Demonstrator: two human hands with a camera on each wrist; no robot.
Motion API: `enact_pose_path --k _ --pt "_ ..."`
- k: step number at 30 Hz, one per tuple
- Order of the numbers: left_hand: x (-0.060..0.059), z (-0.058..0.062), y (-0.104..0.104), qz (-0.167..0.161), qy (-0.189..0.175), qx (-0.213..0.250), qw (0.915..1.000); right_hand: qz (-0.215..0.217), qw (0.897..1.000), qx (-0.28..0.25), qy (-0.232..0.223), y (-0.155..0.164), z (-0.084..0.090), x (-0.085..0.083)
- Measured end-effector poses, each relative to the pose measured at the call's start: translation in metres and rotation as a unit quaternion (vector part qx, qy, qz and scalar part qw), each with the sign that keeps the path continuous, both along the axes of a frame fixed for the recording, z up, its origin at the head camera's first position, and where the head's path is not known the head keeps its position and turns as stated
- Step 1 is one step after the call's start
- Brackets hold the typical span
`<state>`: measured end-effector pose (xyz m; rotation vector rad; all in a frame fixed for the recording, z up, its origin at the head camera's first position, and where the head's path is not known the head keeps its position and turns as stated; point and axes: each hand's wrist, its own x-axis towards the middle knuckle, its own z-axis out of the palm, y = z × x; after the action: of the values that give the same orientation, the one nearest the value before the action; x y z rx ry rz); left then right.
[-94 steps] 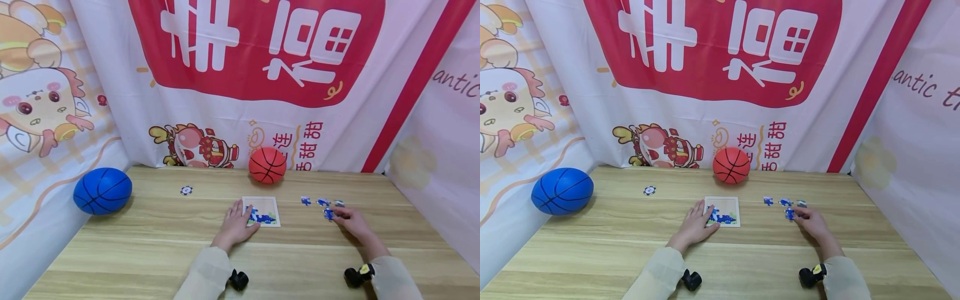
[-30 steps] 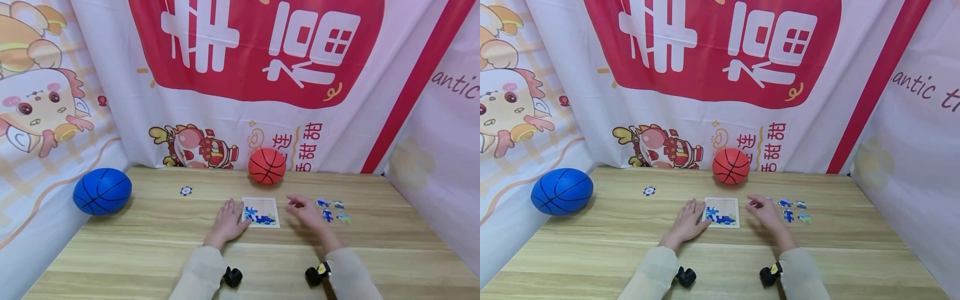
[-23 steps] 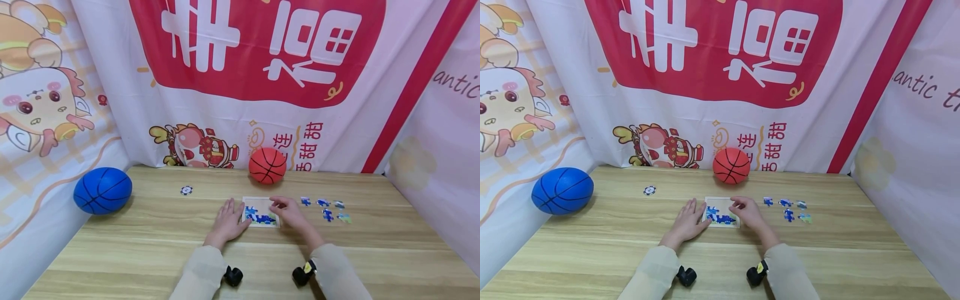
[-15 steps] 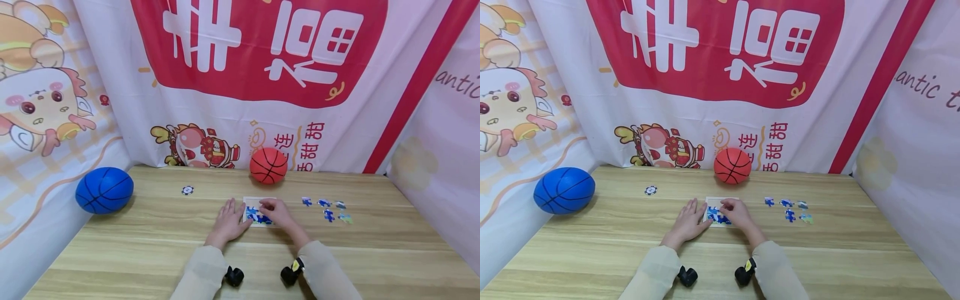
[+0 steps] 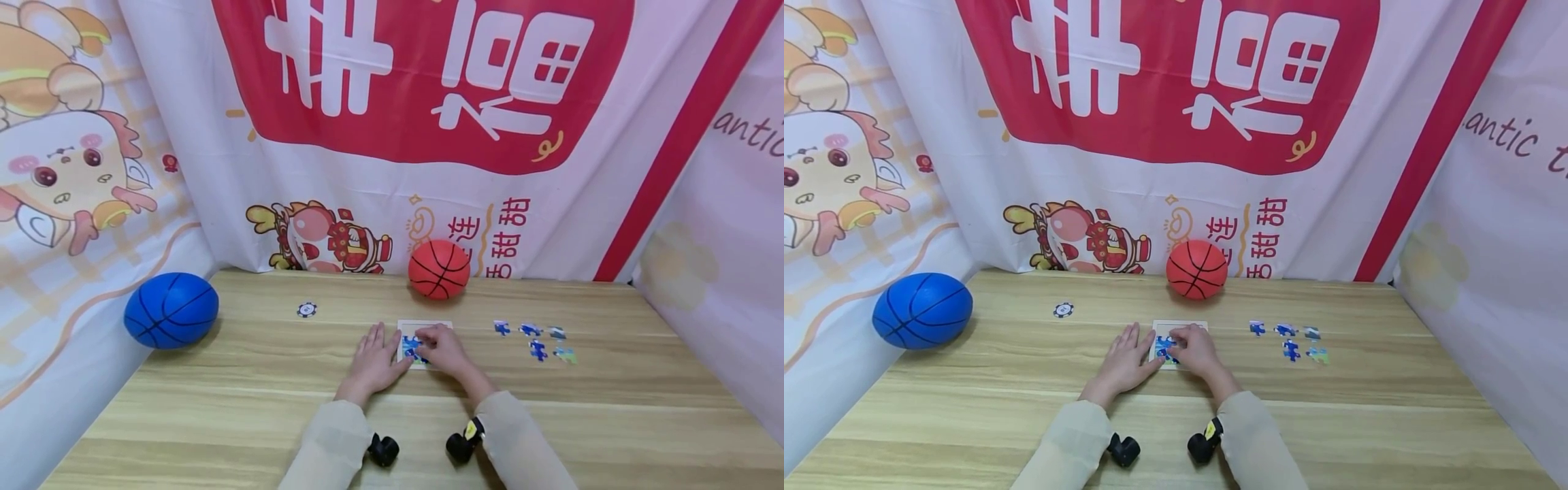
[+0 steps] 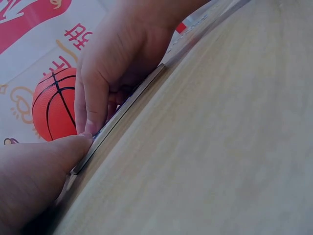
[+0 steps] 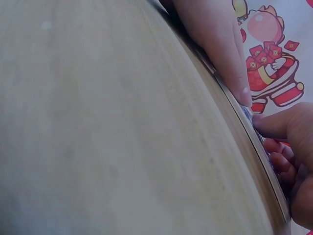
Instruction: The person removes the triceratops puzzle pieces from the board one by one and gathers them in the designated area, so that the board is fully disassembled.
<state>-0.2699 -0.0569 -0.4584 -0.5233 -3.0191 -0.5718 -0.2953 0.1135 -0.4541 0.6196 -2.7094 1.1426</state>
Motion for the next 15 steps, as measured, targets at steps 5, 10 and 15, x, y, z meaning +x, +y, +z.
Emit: enact_pose_path --k 5,10,15 --pt "0.0006 0.0003 0.0003 0.001 0.004 0.002 1.0000 -0.017 0.999 0.023 -0.013 -0.0014 0.0002 0.0001" --pt "0.0005 0.0002 0.0006 -0.001 0.009 0.000 1.0000 -0.020 0.999 0.028 -0.026 -0.0021 0.0020 0.0010" --pt "0.0017 0.0017 0.0010 -0.003 0.003 0.001 1.0000 -0.024 0.998 0.004 -0.050 -0.0044 0.0046 0.0028"
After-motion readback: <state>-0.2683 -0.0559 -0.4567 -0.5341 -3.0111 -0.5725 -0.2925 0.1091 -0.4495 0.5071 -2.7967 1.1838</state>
